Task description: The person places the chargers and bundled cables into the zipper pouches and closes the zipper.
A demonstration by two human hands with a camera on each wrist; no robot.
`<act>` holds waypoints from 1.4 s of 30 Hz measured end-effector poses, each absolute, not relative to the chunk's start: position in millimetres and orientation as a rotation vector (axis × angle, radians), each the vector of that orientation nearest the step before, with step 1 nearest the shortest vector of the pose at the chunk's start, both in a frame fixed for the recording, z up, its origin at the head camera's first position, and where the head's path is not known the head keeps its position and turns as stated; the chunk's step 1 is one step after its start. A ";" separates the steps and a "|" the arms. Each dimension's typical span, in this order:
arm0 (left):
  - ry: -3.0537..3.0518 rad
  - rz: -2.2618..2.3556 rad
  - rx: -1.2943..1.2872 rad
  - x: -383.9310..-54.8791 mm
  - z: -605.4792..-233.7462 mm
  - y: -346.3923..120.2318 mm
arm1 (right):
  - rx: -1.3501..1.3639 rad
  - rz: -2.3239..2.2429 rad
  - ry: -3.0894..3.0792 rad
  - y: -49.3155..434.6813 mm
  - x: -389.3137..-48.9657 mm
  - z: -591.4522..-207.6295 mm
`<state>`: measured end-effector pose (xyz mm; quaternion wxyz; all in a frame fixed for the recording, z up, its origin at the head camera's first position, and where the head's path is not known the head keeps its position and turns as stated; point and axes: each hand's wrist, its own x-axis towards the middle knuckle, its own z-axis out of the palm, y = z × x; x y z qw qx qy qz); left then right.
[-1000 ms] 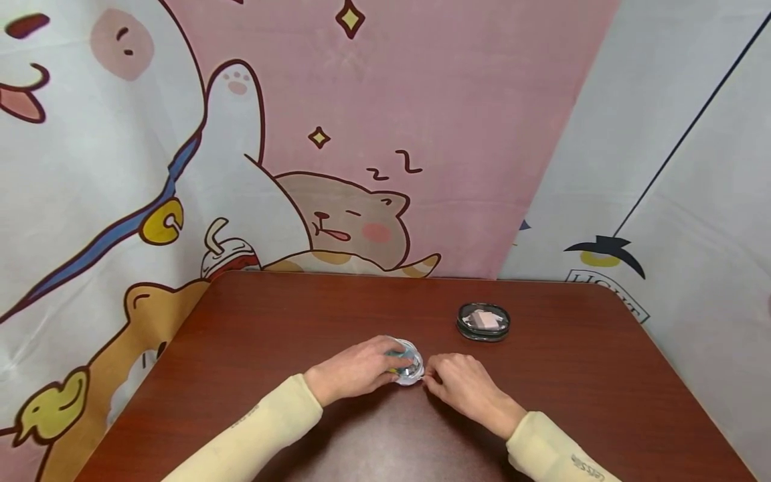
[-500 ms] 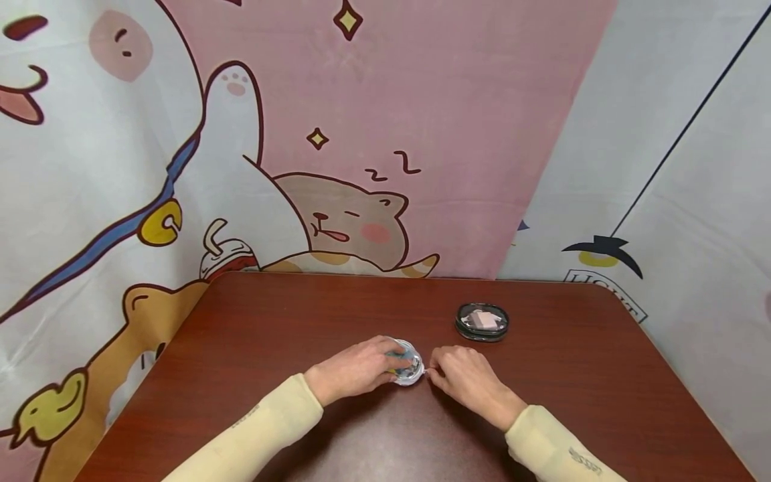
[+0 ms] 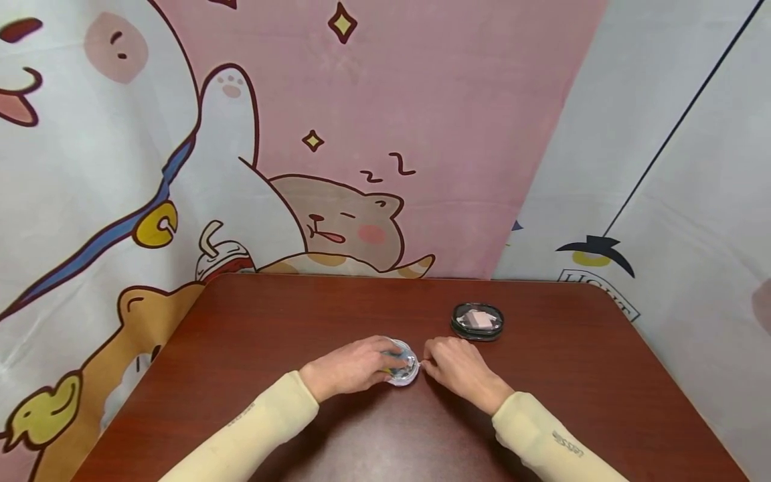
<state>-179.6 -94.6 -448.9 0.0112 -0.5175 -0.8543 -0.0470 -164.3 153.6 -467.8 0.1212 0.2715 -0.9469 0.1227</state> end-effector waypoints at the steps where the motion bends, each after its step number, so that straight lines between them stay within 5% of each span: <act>1: -2.667 -0.146 -1.628 -180.4 -448.1 -95.4 | 0.810 0.376 -2.774 153.6 -164.2 -467.6; 16: -2.677 -0.376 -1.586 -178.8 -445.0 -92.8 | 0.956 0.648 -2.821 150.6 -152.4 -465.3; 42: -2.644 -0.085 -1.540 -170.9 -450.5 -91.7 | 0.979 0.648 -2.795 145.7 -148.5 -468.3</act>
